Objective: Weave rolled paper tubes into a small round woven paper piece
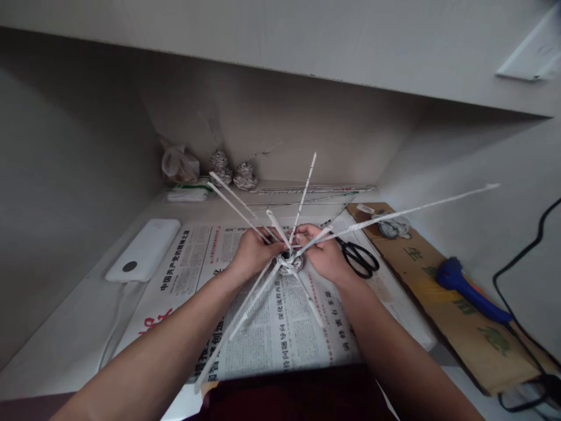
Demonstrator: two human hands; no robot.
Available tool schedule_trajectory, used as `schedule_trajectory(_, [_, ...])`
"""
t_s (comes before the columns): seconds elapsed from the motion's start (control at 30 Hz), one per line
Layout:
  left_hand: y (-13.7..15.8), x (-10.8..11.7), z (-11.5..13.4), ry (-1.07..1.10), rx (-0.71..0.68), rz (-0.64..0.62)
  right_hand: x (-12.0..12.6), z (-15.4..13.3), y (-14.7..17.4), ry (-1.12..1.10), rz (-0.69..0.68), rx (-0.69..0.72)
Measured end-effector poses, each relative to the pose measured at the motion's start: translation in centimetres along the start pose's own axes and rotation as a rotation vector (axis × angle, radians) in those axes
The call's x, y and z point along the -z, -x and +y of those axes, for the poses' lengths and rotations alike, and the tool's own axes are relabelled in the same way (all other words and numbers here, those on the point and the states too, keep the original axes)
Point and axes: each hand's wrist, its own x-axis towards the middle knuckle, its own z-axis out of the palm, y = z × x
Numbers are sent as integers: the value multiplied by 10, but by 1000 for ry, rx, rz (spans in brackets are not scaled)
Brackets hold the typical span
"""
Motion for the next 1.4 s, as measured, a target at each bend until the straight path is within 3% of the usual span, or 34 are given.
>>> schedule_trajectory(0.23, [0,-5,0,90,3,95,0,1,5,55,-50,-6])
schedule_trajectory(0.4, [0,-7,-5,30,-44,142,0,0,6,181,46,85])
schedule_trajectory(0.53, [-1,-6,-6,4,-39,130,5,-3,6,216,36,19])
schedule_trajectory(0.97, [-3,-8,-9,140,-43,38,11,19,-5,-72,4,-281])
schedule_trajectory(1.13, [-3,-8,-9,150,-29,42,9,22,-4,-187,-70,-293])
schedule_trajectory(1.4, [-3,-6,-9,47,17,21,4,7,-2,-204,-41,-318])
